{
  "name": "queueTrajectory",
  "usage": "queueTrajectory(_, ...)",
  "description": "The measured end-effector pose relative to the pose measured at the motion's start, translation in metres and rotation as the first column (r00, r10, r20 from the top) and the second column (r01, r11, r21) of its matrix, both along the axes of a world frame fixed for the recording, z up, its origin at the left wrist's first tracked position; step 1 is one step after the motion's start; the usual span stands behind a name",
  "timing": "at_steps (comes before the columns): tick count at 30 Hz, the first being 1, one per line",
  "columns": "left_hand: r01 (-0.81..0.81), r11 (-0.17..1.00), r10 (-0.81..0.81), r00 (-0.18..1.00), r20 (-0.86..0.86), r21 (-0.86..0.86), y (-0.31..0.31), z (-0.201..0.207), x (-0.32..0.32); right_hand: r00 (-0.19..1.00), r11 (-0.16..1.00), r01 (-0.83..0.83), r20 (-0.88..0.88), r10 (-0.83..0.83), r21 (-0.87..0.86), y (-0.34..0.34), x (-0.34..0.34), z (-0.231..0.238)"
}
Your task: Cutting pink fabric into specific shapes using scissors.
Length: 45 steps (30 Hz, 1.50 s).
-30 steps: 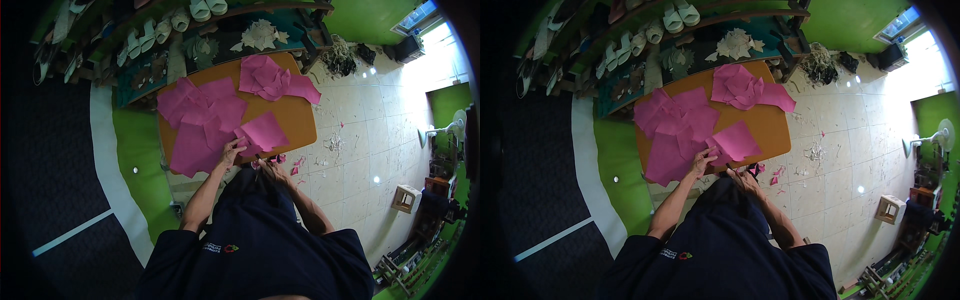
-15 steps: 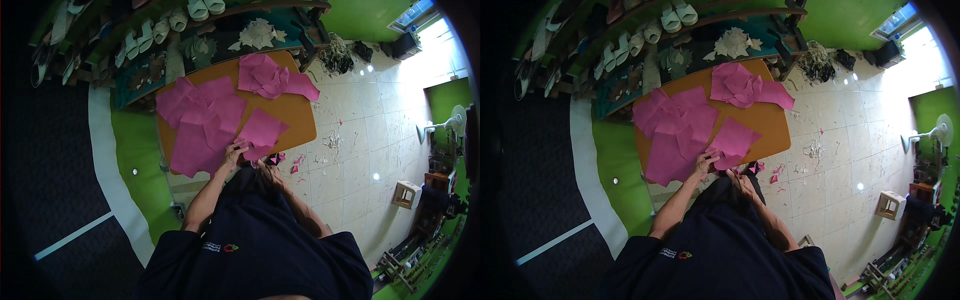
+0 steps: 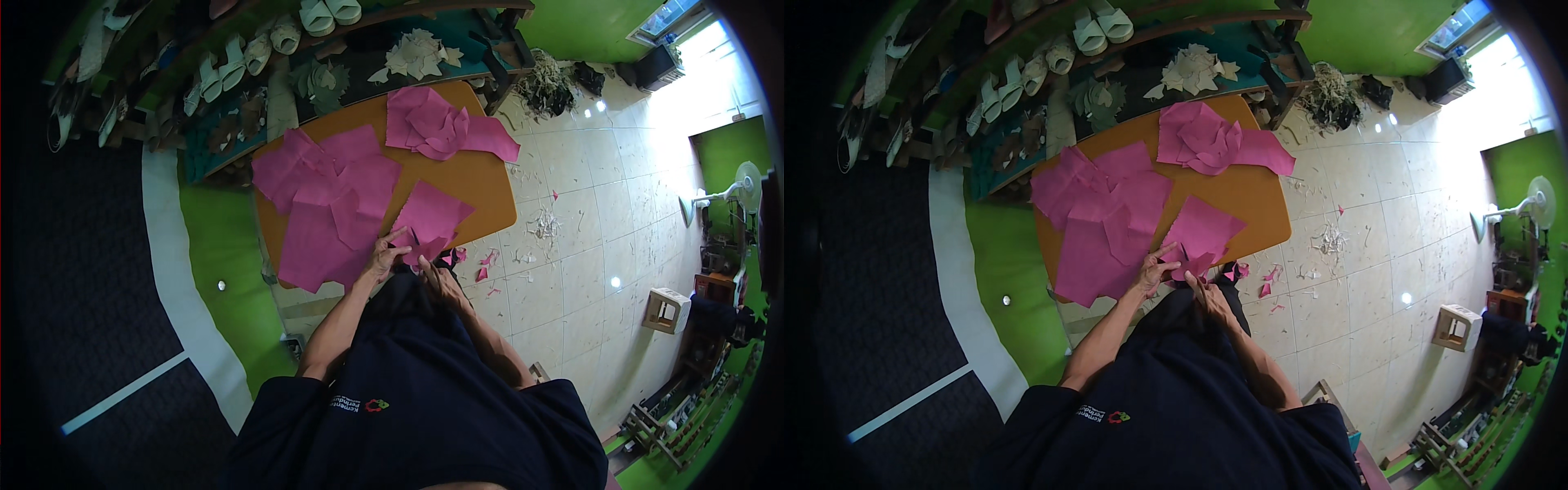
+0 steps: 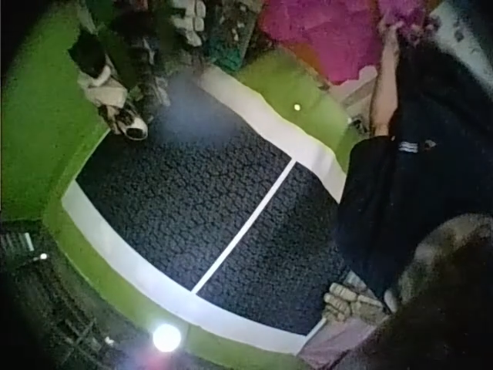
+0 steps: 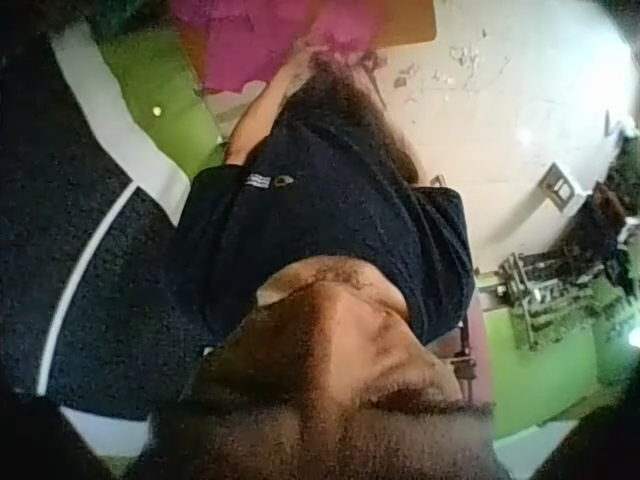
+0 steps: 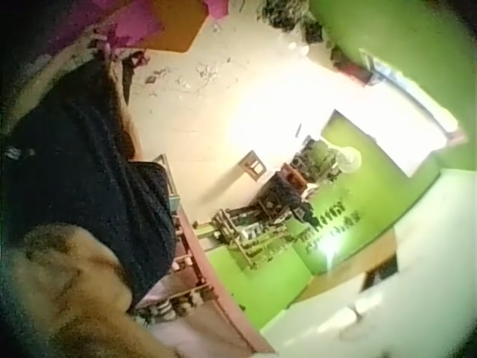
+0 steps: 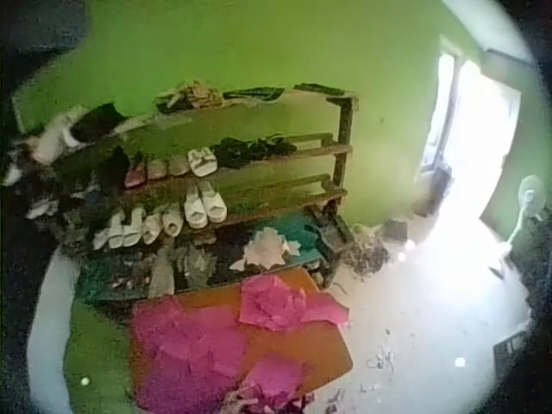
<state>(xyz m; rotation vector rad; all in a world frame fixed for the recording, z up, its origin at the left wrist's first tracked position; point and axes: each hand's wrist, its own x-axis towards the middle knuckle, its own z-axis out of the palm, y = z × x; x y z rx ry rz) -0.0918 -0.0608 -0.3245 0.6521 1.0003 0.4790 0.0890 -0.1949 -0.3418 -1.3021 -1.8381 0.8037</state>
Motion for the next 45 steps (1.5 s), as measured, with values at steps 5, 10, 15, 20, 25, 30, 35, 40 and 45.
queueTrajectory(5, -0.077, 0.997, 0.077, 0.997, 0.020, 0.017, -0.001, -0.005, 0.003, 0.995, 0.967, 0.089, -0.022, -0.097, -0.241, -0.015, -0.007, -0.054)
queueTrajectory(10, -0.199, 0.975, 0.213, 0.964, -0.158, 0.100, 0.002, 0.000, 0.005, 0.985, 0.848, 0.007, -0.141, -0.096, -0.530, -0.006, -0.002, -0.031)
queueTrajectory(15, -0.143, 0.988, 0.144, 0.989, -0.017, 0.050, 0.004, 0.008, -0.013, 0.999, 0.999, 0.009, -0.033, -0.010, -0.042, 0.031, 0.002, 0.049)
queueTrajectory(20, -0.081, 0.996, 0.079, 0.995, 0.065, 0.040, 0.017, 0.013, -0.001, 0.997, 0.943, 0.046, 0.048, -0.066, 0.329, 0.047, 0.018, 0.063)
queueTrajectory(25, -0.031, 0.985, 0.032, 0.999, -0.006, 0.168, 0.033, 0.019, -0.003, 0.907, 0.761, -0.094, -0.370, -0.200, -0.642, 0.067, 0.021, 0.078)
queueTrajectory(30, -0.010, 0.982, 0.016, 0.999, -0.032, 0.187, 0.049, 0.027, -0.003, 0.972, 0.955, -0.074, -0.233, 0.006, -0.286, 0.071, 0.022, 0.042)
queueTrajectory(35, 0.049, 0.955, -0.027, 0.997, -0.077, 0.293, 0.066, 0.040, -0.010, 0.911, 0.571, 0.081, -0.171, -0.375, -0.817, 0.103, 0.012, 0.099)
queueTrajectory(40, 0.099, 0.956, -0.048, 0.982, -0.183, 0.278, 0.071, 0.048, -0.017, 0.915, 0.737, 0.091, -0.235, -0.327, -0.670, 0.105, 0.012, 0.078)
queueTrajectory(45, 0.155, 0.917, -0.026, 0.943, -0.333, 0.367, 0.086, 0.032, -0.045, 0.880, 0.525, 0.146, -0.132, -0.456, -0.839, 0.098, 0.015, 0.124)
